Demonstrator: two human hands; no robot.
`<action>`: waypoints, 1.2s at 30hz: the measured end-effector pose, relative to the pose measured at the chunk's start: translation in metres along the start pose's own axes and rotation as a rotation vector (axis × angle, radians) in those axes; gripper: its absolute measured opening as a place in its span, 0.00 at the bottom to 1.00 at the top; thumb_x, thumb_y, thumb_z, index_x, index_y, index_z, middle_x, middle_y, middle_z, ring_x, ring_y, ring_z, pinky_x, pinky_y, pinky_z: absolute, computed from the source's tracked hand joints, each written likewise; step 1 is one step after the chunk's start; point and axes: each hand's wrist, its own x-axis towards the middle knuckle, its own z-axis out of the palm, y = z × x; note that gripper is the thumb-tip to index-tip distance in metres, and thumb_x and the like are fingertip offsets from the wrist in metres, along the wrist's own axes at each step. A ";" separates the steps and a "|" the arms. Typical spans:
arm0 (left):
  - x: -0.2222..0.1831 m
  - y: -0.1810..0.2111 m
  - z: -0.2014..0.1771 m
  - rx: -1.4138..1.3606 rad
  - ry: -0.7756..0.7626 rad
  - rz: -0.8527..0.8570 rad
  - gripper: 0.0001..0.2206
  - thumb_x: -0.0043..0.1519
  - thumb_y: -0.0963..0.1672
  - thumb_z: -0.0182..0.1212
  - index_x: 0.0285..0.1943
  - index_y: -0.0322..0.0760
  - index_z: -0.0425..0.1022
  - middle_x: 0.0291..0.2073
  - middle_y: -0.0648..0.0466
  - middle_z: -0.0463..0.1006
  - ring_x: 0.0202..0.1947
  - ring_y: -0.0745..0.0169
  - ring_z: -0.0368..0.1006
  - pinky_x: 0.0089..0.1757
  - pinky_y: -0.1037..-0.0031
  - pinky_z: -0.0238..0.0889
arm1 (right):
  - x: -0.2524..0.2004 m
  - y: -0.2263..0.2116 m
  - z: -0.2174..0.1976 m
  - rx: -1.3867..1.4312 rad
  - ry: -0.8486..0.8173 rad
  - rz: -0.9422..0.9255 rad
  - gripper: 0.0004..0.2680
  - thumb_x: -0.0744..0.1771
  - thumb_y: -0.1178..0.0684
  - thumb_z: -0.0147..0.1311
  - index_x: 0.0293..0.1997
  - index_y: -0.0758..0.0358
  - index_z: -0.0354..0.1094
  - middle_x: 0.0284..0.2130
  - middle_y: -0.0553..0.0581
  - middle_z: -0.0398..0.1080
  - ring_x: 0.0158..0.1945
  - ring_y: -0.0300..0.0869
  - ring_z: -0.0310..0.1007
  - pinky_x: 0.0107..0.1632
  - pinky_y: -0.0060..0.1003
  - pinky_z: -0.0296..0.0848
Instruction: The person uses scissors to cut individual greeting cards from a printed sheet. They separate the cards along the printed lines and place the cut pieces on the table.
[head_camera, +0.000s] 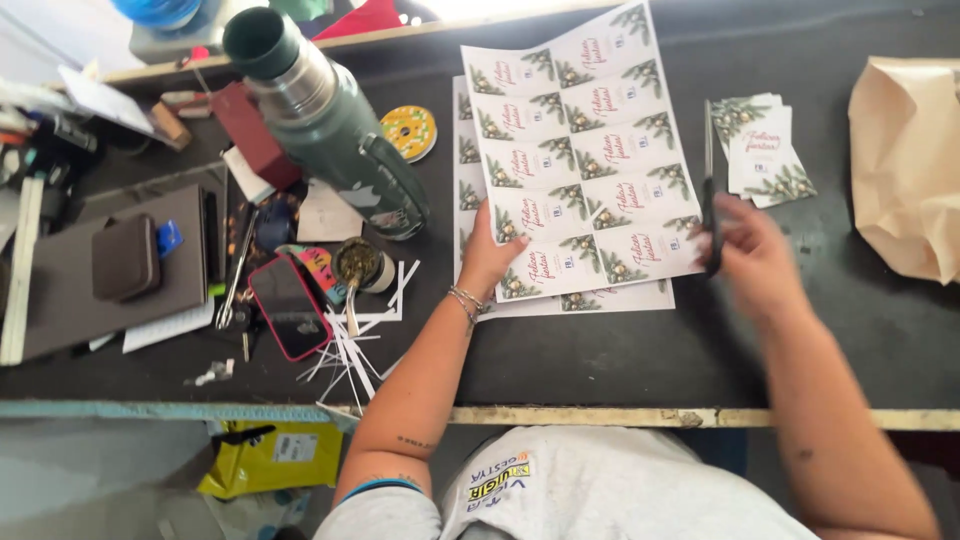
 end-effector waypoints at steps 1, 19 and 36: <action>-0.003 0.008 0.001 0.006 -0.013 -0.005 0.35 0.57 0.41 0.64 0.74 0.44 0.52 0.64 0.50 0.72 0.61 0.54 0.70 0.56 0.63 0.65 | -0.023 -0.001 0.015 0.004 0.012 0.007 0.23 0.67 0.64 0.55 0.73 0.63 0.57 0.42 0.70 0.73 0.39 0.46 0.73 0.41 0.41 0.79; -0.004 -0.028 0.002 -0.016 0.212 0.458 0.33 0.63 0.41 0.67 0.76 0.31 0.55 0.61 0.33 0.71 0.63 0.41 0.68 0.61 0.46 0.58 | -0.166 0.041 0.015 0.142 -0.122 0.206 0.19 0.60 0.65 0.63 0.55 0.76 0.67 0.18 0.70 0.70 0.10 0.50 0.72 0.12 0.44 0.76; -0.027 0.006 0.007 -0.187 0.238 0.837 0.33 0.60 0.36 0.68 0.75 0.31 0.56 0.58 0.44 0.76 0.59 0.58 0.72 0.59 0.57 0.65 | -0.164 0.026 0.031 0.157 -0.303 0.142 0.17 0.62 0.57 0.62 0.54 0.75 0.70 0.22 0.68 0.72 0.19 0.49 0.77 0.24 0.47 0.81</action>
